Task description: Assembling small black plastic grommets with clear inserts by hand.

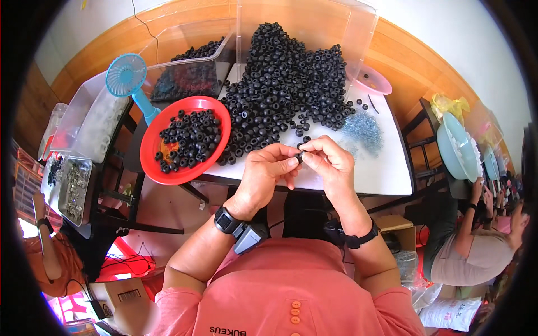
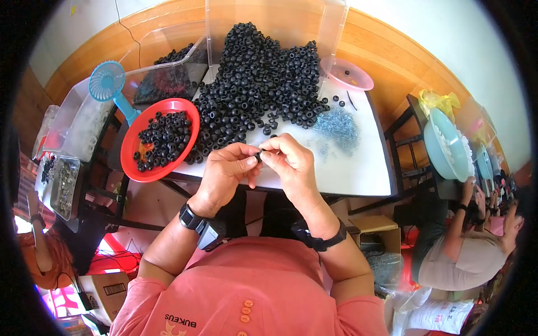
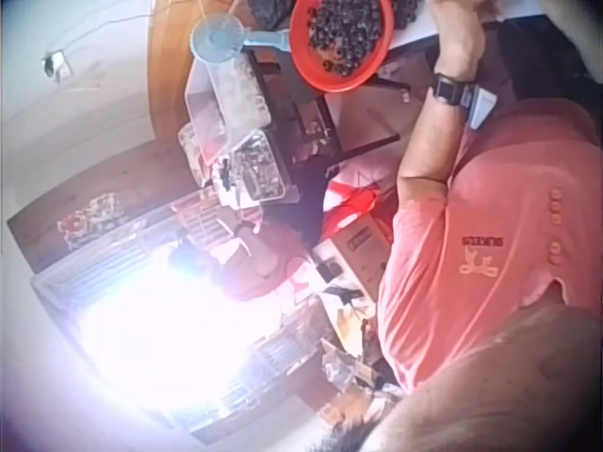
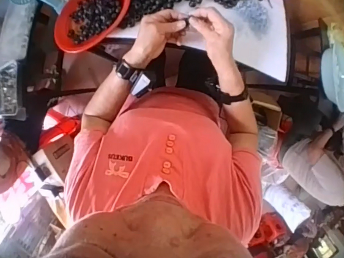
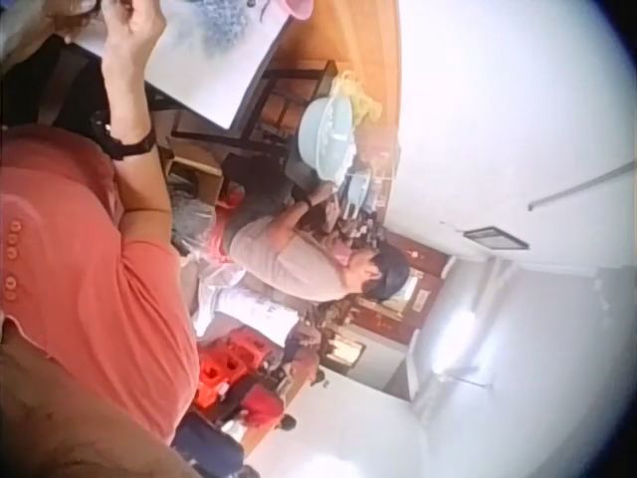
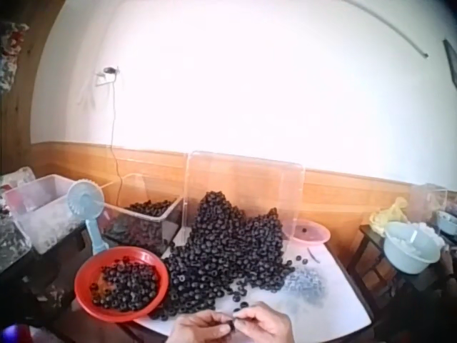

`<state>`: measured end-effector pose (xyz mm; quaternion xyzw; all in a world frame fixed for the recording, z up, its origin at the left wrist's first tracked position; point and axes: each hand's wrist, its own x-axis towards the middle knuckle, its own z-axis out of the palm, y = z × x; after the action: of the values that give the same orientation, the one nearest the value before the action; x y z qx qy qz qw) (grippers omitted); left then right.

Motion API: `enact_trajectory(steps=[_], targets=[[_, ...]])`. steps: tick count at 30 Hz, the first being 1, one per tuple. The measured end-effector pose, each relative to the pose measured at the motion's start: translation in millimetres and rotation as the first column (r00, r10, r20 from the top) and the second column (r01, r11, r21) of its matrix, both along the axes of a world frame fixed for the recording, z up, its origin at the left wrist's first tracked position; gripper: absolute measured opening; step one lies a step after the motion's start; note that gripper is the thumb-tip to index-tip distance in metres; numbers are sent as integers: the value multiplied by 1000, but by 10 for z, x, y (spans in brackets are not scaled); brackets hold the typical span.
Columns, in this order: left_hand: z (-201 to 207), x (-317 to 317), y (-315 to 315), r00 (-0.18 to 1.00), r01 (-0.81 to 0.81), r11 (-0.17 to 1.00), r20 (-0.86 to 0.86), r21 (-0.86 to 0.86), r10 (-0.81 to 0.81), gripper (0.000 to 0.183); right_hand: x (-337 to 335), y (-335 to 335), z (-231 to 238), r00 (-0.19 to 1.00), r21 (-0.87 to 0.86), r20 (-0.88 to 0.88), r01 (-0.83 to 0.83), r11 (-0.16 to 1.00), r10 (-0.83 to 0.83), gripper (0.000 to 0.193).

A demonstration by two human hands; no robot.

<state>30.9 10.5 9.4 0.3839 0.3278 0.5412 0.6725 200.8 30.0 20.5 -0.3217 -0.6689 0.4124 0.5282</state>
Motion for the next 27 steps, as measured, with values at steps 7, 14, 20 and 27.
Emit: enact_trajectory(steps=[7, 14, 20, 27], targets=[[31, 11, -40, 998, -25, 1000, -62, 9, 25, 15, -50, -52, -53, 985, -118, -173, -51, 992, 30, 5], [24, 23, -60, 999, -17, 1000, -40, 22, 18, 12, -62, -99, -120, 977, -148, -214, -32, 988, 0, 8], [15, 32, -89, 997, -37, 999, -69, 37, 40, 12, -68, -107, -149, 994, 111, -8, 109, 988, -109, 7], [27, 35, -88, 992, -40, 999, -116, 25, 42, 12, -61, -117, -121, 974, 279, 76, 185, 942, -214, 7]])
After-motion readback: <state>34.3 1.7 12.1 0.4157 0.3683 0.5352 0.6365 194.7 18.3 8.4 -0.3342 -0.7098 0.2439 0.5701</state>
